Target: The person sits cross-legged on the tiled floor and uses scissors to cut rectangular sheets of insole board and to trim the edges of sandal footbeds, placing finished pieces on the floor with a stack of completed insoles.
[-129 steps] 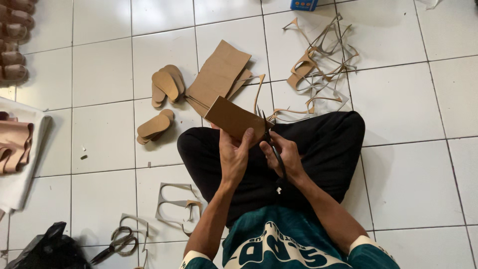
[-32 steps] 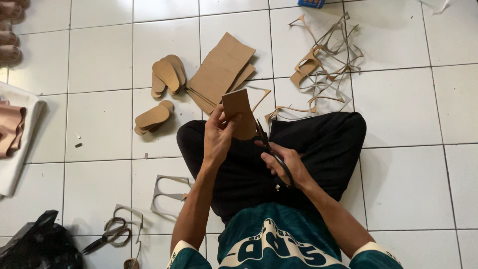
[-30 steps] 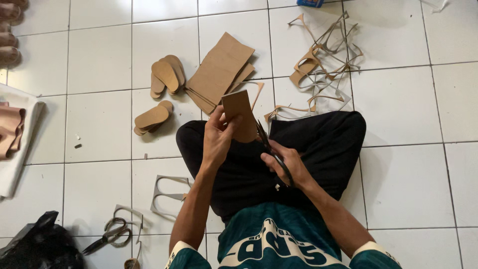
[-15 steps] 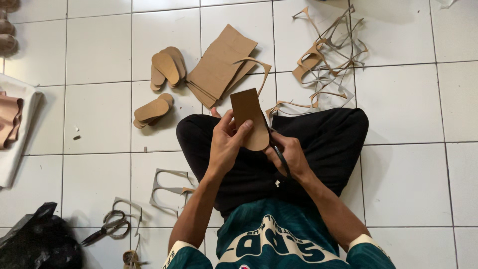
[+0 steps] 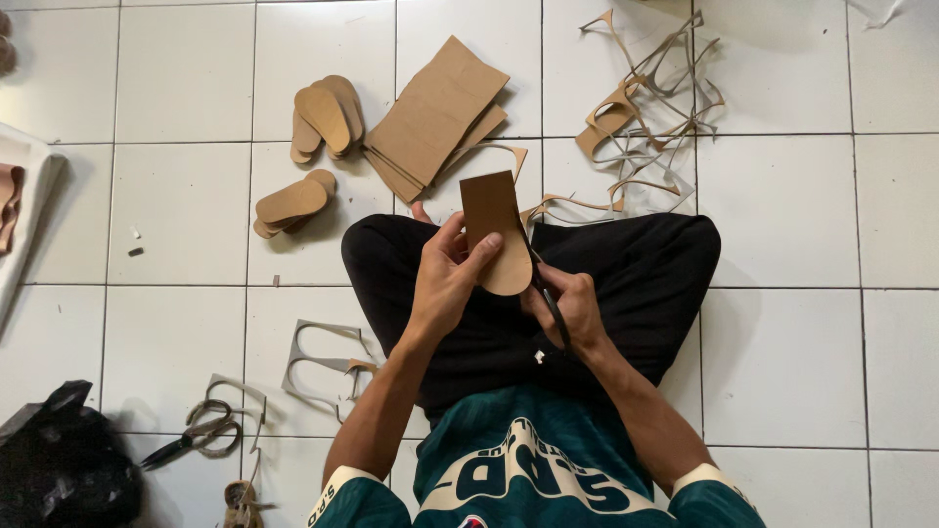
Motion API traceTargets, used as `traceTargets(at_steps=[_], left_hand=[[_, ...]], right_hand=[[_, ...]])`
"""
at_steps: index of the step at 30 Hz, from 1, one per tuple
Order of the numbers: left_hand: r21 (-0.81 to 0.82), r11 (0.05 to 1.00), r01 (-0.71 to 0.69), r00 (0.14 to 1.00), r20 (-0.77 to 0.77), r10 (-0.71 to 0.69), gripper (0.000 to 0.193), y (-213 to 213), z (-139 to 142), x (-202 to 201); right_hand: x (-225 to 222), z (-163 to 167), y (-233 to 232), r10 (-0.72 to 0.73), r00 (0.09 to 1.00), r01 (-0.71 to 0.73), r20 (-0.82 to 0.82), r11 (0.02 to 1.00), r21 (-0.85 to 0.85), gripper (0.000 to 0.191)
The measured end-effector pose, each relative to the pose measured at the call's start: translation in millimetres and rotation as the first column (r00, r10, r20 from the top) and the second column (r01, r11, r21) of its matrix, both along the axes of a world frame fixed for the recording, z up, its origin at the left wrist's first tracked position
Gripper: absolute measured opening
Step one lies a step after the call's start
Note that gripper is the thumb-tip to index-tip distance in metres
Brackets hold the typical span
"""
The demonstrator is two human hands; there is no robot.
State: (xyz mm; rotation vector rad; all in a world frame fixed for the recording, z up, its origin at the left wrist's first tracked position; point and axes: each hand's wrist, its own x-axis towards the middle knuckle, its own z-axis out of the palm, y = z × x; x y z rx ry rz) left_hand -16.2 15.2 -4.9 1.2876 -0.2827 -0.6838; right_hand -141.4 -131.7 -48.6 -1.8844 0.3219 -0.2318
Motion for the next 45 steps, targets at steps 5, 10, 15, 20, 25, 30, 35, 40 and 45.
traceTargets(at_steps=[5, 10, 15, 20, 25, 30, 35, 40, 45], left_hand=[[-0.034, 0.999, 0.016, 0.996, -0.082, -0.019, 0.039, -3, -6, 0], [0.022, 0.999, 0.031, 0.995, 0.097, -0.033, 0.039, -3, -8, 21], [0.031, 0.997, -0.07, 0.995, 0.075, 0.067, 0.037, -6, -4, 23], [0.034, 0.999, -0.025, 0.994, 0.11, 0.021, 0.032, -3, 5, 3], [0.03, 0.999, -0.022, 0.995, 0.102, 0.018, 0.033, -2, 10, -6], [0.066, 0.998, -0.025, 0.995, 0.101, 0.018, 0.034, -2, 11, -6], [0.006, 1.0, -0.02, 0.997, 0.073, 0.02, 0.035, -4, 9, -7], [0.025, 0.999, -0.022, 0.996, 0.083, 0.02, 0.035, -4, 6, -7], [0.02, 1.0, -0.022, 0.997, 0.076, 0.02, 0.037, -5, 4, -5]], right_hand=[[-1, -4, 8, -0.059, 0.998, 0.059, -0.009, 0.998, 0.023, 0.022], [-2, -3, 6, -0.022, 0.999, 0.021, -0.047, 1.0, -0.019, 0.022], [1, 6, 4, 0.034, 0.999, -0.034, 0.004, 0.999, 0.019, 0.038], [5, 7, 1, 0.049, 0.996, -0.05, 0.078, 0.999, 0.007, 0.046], [7, 1, -1, 0.025, 1.0, -0.025, -0.009, 1.0, -0.002, 0.056], [3, -5, 2, 0.022, 0.989, -0.022, 0.145, 1.0, -0.002, 0.062], [3, -10, 3, 0.003, 0.992, -0.004, 0.123, 1.0, 0.005, 0.062], [0, -9, 5, -0.048, 0.993, 0.054, -0.11, 0.998, 0.045, 0.057], [0, -6, 9, -0.032, 0.989, 0.037, 0.144, 0.999, -0.031, 0.052]])
